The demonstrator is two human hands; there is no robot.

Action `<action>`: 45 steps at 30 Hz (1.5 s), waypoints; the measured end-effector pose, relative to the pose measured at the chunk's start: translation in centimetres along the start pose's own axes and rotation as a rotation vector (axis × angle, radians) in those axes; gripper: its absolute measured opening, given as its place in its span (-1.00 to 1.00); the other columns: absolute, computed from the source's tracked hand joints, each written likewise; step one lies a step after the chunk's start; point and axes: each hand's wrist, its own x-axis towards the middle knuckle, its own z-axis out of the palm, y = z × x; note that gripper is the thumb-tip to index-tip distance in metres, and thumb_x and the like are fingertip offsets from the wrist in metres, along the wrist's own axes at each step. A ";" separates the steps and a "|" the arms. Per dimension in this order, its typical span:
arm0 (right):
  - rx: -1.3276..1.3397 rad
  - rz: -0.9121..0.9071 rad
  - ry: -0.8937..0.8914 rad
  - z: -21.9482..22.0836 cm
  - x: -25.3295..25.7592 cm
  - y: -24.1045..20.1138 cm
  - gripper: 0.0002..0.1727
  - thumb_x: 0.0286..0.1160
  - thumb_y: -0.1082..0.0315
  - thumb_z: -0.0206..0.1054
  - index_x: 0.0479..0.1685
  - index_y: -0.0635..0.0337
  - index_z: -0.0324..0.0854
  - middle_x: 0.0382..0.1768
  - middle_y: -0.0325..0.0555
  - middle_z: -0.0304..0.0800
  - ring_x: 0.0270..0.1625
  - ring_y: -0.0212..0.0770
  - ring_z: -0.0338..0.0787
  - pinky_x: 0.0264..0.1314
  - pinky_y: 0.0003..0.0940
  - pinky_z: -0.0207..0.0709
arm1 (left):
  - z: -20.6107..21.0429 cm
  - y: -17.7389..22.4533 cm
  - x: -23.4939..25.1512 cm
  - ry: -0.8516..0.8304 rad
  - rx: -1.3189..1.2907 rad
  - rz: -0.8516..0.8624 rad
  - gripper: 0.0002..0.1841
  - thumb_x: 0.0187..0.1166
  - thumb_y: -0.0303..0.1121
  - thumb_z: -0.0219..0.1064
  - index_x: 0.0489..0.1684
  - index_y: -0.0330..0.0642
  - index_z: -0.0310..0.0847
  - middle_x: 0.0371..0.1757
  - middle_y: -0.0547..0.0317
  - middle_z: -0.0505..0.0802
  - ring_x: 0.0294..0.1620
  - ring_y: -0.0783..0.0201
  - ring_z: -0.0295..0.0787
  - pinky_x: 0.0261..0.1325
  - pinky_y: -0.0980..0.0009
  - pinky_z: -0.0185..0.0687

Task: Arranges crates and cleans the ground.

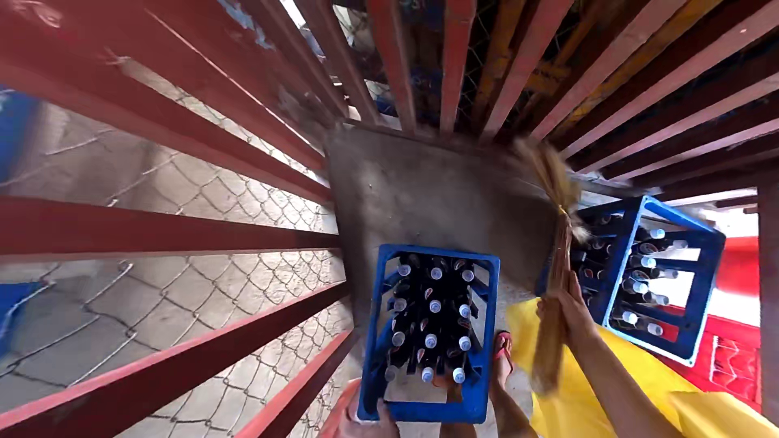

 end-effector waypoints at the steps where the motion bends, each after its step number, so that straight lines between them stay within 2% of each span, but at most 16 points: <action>1: -0.012 0.003 0.019 2.1 2.6 -0.1 0.00 0.61 0.52 0.15 0.92 -0.17 -0.47 0.26 0.18 0.52 -0.19 -0.11 0.74 -0.24 -0.18 0.70 | 0.3 0.2 1.4 0.024 0.029 0.103 -0.14 0.42 -0.30 0.47 0.65 -0.67 0.14 0.59 -0.80 0.34 0.62 -0.70 0.23 0.64 -0.41 0.13; 3: 0.028 0.020 -0.019 7.8 7.0 -1.3 -0.11 0.69 0.47 0.15 0.90 -0.09 -0.34 0.36 0.24 0.47 -0.02 -0.04 0.71 -0.07 -0.13 0.67 | 0.9 2.0 4.3 -0.024 0.032 0.206 -0.23 0.55 -0.25 0.37 0.61 -0.71 0.20 0.57 -0.78 0.38 0.62 -0.68 0.25 0.67 -0.39 0.11; 4: 0.073 0.030 -0.066 10.7 8.5 -2.0 -0.25 0.72 0.42 0.14 0.84 0.00 -0.14 0.21 0.19 0.53 -0.07 -0.07 0.68 -0.09 -0.14 0.64 | 1.3 3.0 5.5 -0.086 0.038 0.213 -0.29 0.64 -0.24 0.29 0.60 -0.70 0.22 0.59 -0.75 0.39 0.66 -0.64 0.23 0.72 -0.36 0.06; 6: 0.125 0.038 -0.245 15.7 10.1 -3.2 -0.73 0.69 0.33 0.11 0.27 0.13 0.34 -0.35 -0.13 0.59 -0.44 -0.29 0.64 -0.40 -0.36 0.62 | 2.3 4.6 7.3 -0.219 0.070 0.165 -0.41 0.79 -0.22 0.11 0.60 -0.60 0.33 0.56 -0.63 0.50 0.65 -0.52 0.34 0.72 -0.30 0.12; 8: 0.087 0.099 -0.481 19.3 8.8 -4.5 -0.86 0.75 0.32 0.00 -0.02 0.17 0.40 -0.55 -0.21 0.62 -0.60 -0.37 0.66 -0.55 -0.50 0.62 | 3.4 5.7 8.2 -0.260 0.111 0.109 -0.48 0.82 -0.20 0.06 0.52 -0.52 0.47 0.43 -0.53 0.65 0.54 -0.44 0.52 0.63 -0.29 0.27; 13: -0.036 0.212 -0.824 14.2 2.3 -4.9 -0.69 0.79 0.32 -0.04 0.39 0.12 0.34 -0.40 -0.15 0.68 -0.54 -0.40 0.69 -0.52 -0.60 0.61 | 1.7 7.2 9.4 -0.502 0.201 -0.038 -0.47 0.86 -0.13 0.02 0.50 -0.45 0.47 0.32 -0.44 0.73 0.41 -0.32 0.66 0.51 -0.22 0.45; 16: -0.144 0.129 -0.679 8.4 -4.0 -5.7 -0.23 0.59 0.44 -0.05 0.83 -0.08 -0.23 -0.32 -0.18 0.65 -0.51 -0.36 0.71 -0.51 -0.51 0.66 | 1.1 7.5 10.3 -0.600 0.187 -0.063 -0.46 0.87 -0.13 0.01 0.58 -0.42 0.39 0.35 -0.43 0.72 0.42 -0.33 0.65 0.52 -0.26 0.41; 19: -0.164 0.079 -0.367 7.3 -7.1 -4.8 -0.19 0.68 0.47 -0.07 0.89 -0.11 -0.38 -0.40 -0.18 0.61 -0.54 -0.34 0.72 -0.50 -0.46 0.69 | 1.1 7.5 10.2 -0.596 0.189 -0.057 -0.47 0.85 -0.13 0.02 0.57 -0.39 0.40 0.36 -0.41 0.72 0.44 -0.35 0.62 0.49 -0.36 0.36; 22: -0.142 0.071 -0.112 13.0 -2.9 -3.6 -0.26 0.73 0.42 0.05 0.85 -0.01 -0.21 -0.15 -0.02 0.59 -0.37 -0.26 0.69 -0.34 -0.33 0.66 | 1.1 7.2 10.1 -0.590 0.166 -0.064 -0.47 0.84 -0.13 0.03 0.58 -0.37 0.41 0.44 -0.41 0.66 0.53 -0.37 0.53 0.50 -0.45 0.25; 25: 0.021 0.067 -0.149 21.6 4.2 -3.1 -0.52 0.72 0.41 0.09 0.57 0.28 0.16 0.08 0.13 0.52 -0.06 -0.10 0.64 -0.03 -0.20 0.63 | 1.2 7.2 10.0 -0.567 0.146 -0.055 -0.48 0.83 -0.14 0.05 0.56 -0.37 0.43 0.43 -0.40 0.67 0.52 -0.37 0.53 0.49 -0.52 0.19; 28: 0.078 0.034 -0.345 30.5 7.3 -2.7 -0.74 0.62 0.37 0.12 0.20 0.24 0.37 -0.16 -0.03 0.57 -0.24 -0.21 0.65 -0.21 -0.28 0.65 | 1.3 7.0 9.9 -0.569 0.173 -0.058 -0.47 0.83 -0.11 0.03 0.57 -0.34 0.43 0.43 -0.35 0.68 0.53 -0.33 0.53 0.51 -0.49 0.18; 33: -0.251 0.025 -0.683 40.5 6.7 -1.1 -0.30 0.59 0.33 0.17 0.75 -0.03 0.02 -0.05 0.07 0.63 -0.30 -0.16 0.69 -0.26 -0.23 0.65 | 1.6 6.7 9.9 -0.573 0.194 -0.064 -0.48 0.84 -0.11 0.02 0.57 -0.32 0.43 0.38 -0.32 0.72 0.49 -0.29 0.58 0.52 -0.42 0.23; 36: -0.385 0.028 -0.855 36.9 2.7 -1.9 -0.46 0.70 0.20 0.09 0.65 -0.03 0.17 -0.17 -0.05 0.61 -0.40 -0.30 0.63 -0.40 -0.41 0.55 | 1.6 6.8 9.8 -0.575 0.183 -0.061 -0.48 0.84 -0.10 0.02 0.56 -0.31 0.45 0.39 -0.32 0.72 0.49 -0.28 0.58 0.52 -0.44 0.21; 39: -0.293 0.030 -1.081 27.5 1.6 -5.7 -0.53 0.73 0.20 0.09 0.56 0.11 0.37 -0.15 -0.13 0.72 -0.30 -0.38 0.72 -0.24 -0.55 0.63 | 1.4 6.8 9.9 -0.594 0.177 -0.072 -0.48 0.83 -0.09 0.02 0.56 -0.29 0.45 0.37 -0.29 0.73 0.48 -0.26 0.60 0.49 -0.46 0.23; 42: -0.554 0.067 -0.992 19.1 -0.5 -10.5 -0.24 0.64 0.33 0.03 0.89 -0.19 -0.08 -0.33 -0.20 0.67 -0.54 -0.44 0.64 -0.53 -0.58 0.56 | 1.6 6.8 10.1 -0.612 0.176 -0.091 -0.47 0.84 -0.07 0.02 0.58 -0.27 0.43 0.40 -0.25 0.72 0.51 -0.23 0.58 0.52 -0.46 0.19; 45: -0.478 -0.001 -0.883 13.6 -5.2 -11.0 0.01 0.39 0.31 0.12 0.92 -0.26 -0.36 -0.37 -0.24 0.63 -0.59 -0.38 0.64 -0.61 -0.50 0.59 | 1.6 6.8 10.1 -0.617 0.189 -0.109 -0.47 0.84 -0.05 0.01 0.59 -0.24 0.43 0.42 -0.24 0.71 0.52 -0.21 0.57 0.53 -0.44 0.19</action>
